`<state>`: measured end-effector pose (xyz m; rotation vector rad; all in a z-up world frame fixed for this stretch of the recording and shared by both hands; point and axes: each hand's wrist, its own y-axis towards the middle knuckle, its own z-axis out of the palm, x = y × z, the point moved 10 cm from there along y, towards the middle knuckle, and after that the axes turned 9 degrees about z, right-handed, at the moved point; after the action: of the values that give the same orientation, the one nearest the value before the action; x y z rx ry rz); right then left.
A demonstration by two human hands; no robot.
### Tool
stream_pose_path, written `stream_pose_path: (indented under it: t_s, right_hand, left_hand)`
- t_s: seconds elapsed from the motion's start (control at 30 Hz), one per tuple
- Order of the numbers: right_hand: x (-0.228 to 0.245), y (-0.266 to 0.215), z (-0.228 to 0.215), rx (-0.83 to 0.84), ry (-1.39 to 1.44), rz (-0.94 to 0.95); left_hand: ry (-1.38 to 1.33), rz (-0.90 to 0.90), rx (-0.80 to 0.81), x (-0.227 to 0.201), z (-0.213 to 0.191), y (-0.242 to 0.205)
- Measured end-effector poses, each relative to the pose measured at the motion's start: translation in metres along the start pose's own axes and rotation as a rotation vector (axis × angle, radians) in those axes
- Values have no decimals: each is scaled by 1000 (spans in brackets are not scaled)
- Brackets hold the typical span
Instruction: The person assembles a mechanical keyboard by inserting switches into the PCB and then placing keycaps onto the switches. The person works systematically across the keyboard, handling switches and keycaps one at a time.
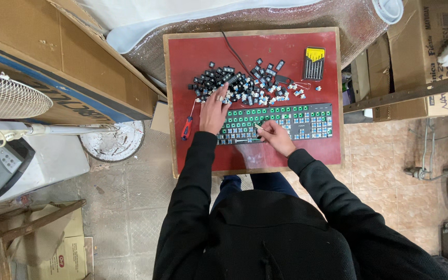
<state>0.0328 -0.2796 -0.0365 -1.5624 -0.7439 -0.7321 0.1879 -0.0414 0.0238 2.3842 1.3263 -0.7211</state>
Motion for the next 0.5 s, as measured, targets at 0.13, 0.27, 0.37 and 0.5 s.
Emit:
stream_pose_path:
  t_s: [0.13, 0.27, 0.37, 0.5]
  right_hand:
    - [40, -1, 23, -61, -470, -206]
    - [64, 1, 53, -67, -759, -488]
    - [50, 14, 74, -32, -1023, -536]
    - [47, 17, 90, -37, -1169, -574]
  left_hand:
    - [-38, 7, 20, -5, -3, -34]
    - [-53, 47, 133, -2, 27, -83]
    - [8, 102, 152, -11, 35, -107]
    - [32, 84, 194, -13, 42, -110]
